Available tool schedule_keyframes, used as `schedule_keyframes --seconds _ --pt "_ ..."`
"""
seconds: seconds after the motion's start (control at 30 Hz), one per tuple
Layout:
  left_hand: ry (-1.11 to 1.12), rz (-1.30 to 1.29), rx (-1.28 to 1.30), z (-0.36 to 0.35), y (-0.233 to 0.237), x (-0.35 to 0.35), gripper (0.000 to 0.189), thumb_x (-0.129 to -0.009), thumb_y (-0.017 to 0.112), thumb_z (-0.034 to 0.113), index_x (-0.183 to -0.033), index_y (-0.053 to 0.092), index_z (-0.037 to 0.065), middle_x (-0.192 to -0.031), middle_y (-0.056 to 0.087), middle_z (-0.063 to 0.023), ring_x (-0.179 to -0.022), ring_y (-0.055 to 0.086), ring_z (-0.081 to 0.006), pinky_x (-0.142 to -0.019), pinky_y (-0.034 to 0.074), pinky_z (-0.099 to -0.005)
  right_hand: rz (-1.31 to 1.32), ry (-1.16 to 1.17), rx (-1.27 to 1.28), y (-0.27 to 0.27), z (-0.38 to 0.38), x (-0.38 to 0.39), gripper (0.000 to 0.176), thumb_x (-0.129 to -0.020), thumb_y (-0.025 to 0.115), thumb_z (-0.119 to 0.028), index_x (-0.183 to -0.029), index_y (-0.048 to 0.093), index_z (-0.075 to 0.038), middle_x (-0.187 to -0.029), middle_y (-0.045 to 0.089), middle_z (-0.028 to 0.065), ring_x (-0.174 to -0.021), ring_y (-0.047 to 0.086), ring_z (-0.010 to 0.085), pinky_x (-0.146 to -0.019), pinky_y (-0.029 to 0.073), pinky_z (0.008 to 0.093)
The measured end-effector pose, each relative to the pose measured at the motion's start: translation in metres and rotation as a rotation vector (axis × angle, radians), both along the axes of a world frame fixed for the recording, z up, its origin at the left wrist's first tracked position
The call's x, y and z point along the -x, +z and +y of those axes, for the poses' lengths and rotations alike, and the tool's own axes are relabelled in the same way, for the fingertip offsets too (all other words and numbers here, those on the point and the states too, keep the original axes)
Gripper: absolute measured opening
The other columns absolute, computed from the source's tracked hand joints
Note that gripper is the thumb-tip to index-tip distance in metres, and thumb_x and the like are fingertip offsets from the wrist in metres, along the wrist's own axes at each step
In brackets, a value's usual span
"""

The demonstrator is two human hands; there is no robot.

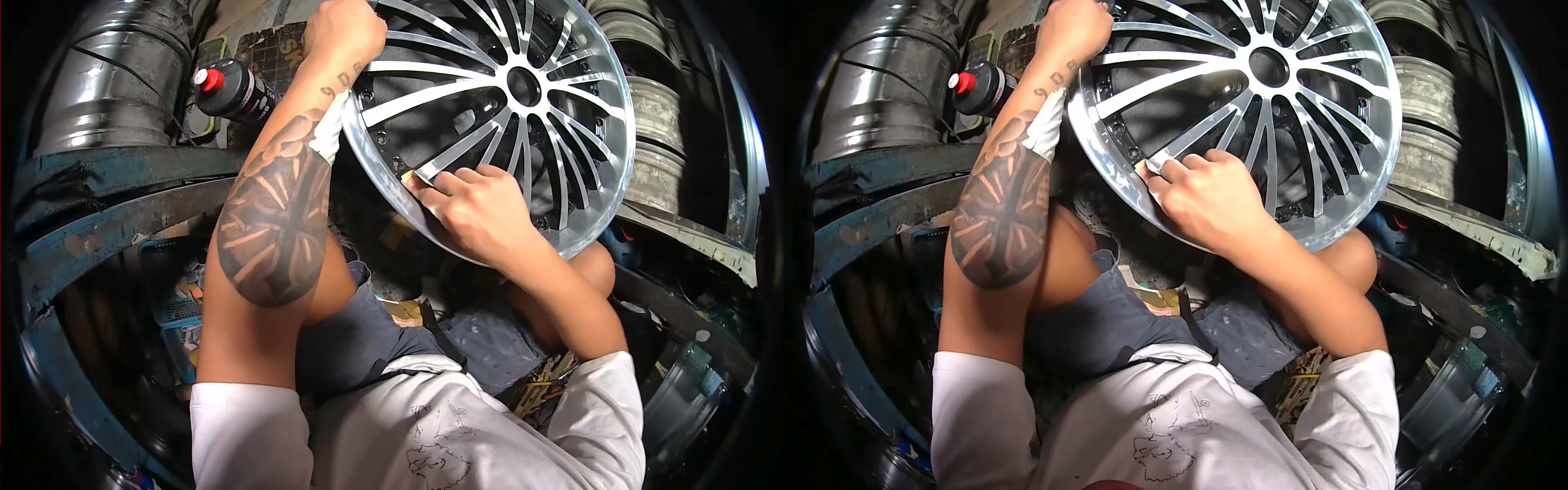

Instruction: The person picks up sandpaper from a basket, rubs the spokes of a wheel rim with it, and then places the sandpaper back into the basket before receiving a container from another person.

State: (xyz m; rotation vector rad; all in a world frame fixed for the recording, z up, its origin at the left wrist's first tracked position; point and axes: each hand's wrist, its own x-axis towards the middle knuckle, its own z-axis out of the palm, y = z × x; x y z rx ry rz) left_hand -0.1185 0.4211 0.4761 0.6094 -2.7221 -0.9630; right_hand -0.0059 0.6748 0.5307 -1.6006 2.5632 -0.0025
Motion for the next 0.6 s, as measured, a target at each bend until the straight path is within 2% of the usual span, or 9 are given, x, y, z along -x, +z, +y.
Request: schedule_keyframes --seconds 0.1,0.2,0.3,0.4,0.43,0.47,0.53,0.6 --pt "0.0 0.088 0.047 0.0 -0.004 0.0 0.04 -0.098 0.049 0.02 -0.133 0.062 0.005 -0.102 0.073 -0.0278 -0.096 0.073 -0.045 -0.082 0.058 -0.0519 -0.024 0.005 -0.03 0.005 0.001 0.002 0.028 -0.088 0.061 -0.018 -0.112 0.076 -0.015 -0.083 0.069 0.002 -0.07 0.073 0.0195 -0.063 0.054 0.0344" --pt "-0.028 0.116 -0.009 -0.002 -0.008 0.002 0.04 -0.098 0.049 0.021 -0.131 0.062 0.004 -0.104 0.073 -0.0289 -0.097 0.072 -0.0461 -0.084 0.057 -0.0534 -0.041 0.037 0.059 -0.004 0.001 0.005 0.032 -0.088 0.061 -0.018 -0.116 0.075 -0.015 -0.082 0.069 0.0007 -0.07 0.073 0.0184 -0.062 0.053 0.0335" --pt "0.021 0.026 -0.016 -0.001 -0.002 0.003 0.04 -0.098 0.048 0.02 -0.131 0.062 0.003 -0.104 0.072 -0.0297 -0.097 0.072 -0.0469 -0.085 0.057 -0.0539 -0.041 -0.014 -0.169 0.018 0.008 -0.005 0.037 -0.087 0.061 -0.018 -0.122 0.074 -0.017 -0.085 0.069 0.0001 -0.073 0.072 0.0165 -0.062 0.052 0.0322" --pt "-0.014 0.074 -0.004 0.001 0.0 0.0 0.04 -0.099 0.047 0.021 -0.131 0.062 0.003 -0.102 0.073 -0.0293 -0.097 0.072 -0.0469 -0.084 0.057 -0.0537 0.001 -0.088 0.16 0.021 0.002 -0.004 0.046 -0.082 0.065 -0.015 -0.126 0.073 -0.018 -0.078 0.062 -0.0002 -0.062 0.065 0.0178 -0.059 0.048 0.0342" --pt "-0.012 0.076 -0.003 0.0 0.0 0.001 0.039 -0.1 0.047 0.022 -0.13 0.063 0.003 -0.102 0.073 -0.0283 -0.096 0.072 -0.0461 -0.083 0.057 -0.053 -0.018 -0.032 0.162 0.003 -0.001 0.0 0.05 -0.08 0.066 -0.014 -0.129 0.073 -0.019 -0.078 0.062 0.0005 -0.062 0.065 0.0178 -0.059 0.049 0.0341" --pt "-0.014 0.07 -0.045 0.002 0.0 0.003 0.039 -0.1 0.047 0.021 -0.129 0.063 0.003 -0.102 0.073 -0.0282 -0.096 0.072 -0.0459 -0.084 0.057 -0.0531 -0.041 -0.081 0.057 -0.004 0.001 -0.004 0.052 -0.079 0.066 -0.015 -0.13 0.072 -0.02 -0.076 0.061 0.001 -0.062 0.064 0.0194 -0.058 0.05 0.0349" --pt "-0.004 0.052 -0.125 -0.002 -0.001 0.003 0.037 -0.099 0.047 0.02 -0.128 0.064 0.004 -0.102 0.073 -0.0279 -0.096 0.072 -0.0454 -0.085 0.057 -0.0533 -0.012 -0.092 -0.099 0.012 0.005 -0.009 0.052 -0.08 0.065 -0.014 -0.131 0.072 -0.019 -0.076 0.061 0.0018 -0.061 0.064 0.0213 -0.059 0.05 0.0355" --pt "-0.05 0.101 -0.047 -0.006 -0.013 0.0 0.035 -0.099 0.047 0.019 -0.125 0.065 0.003 -0.1 0.073 -0.0277 -0.095 0.072 -0.045 -0.083 0.057 -0.0526 -0.016 -0.088 0.04 0.016 -0.001 -0.005 0.051 -0.081 0.064 -0.014 -0.131 0.072 -0.019 -0.076 0.062 0.0019 -0.06 0.065 0.0226 -0.06 0.051 0.0356"
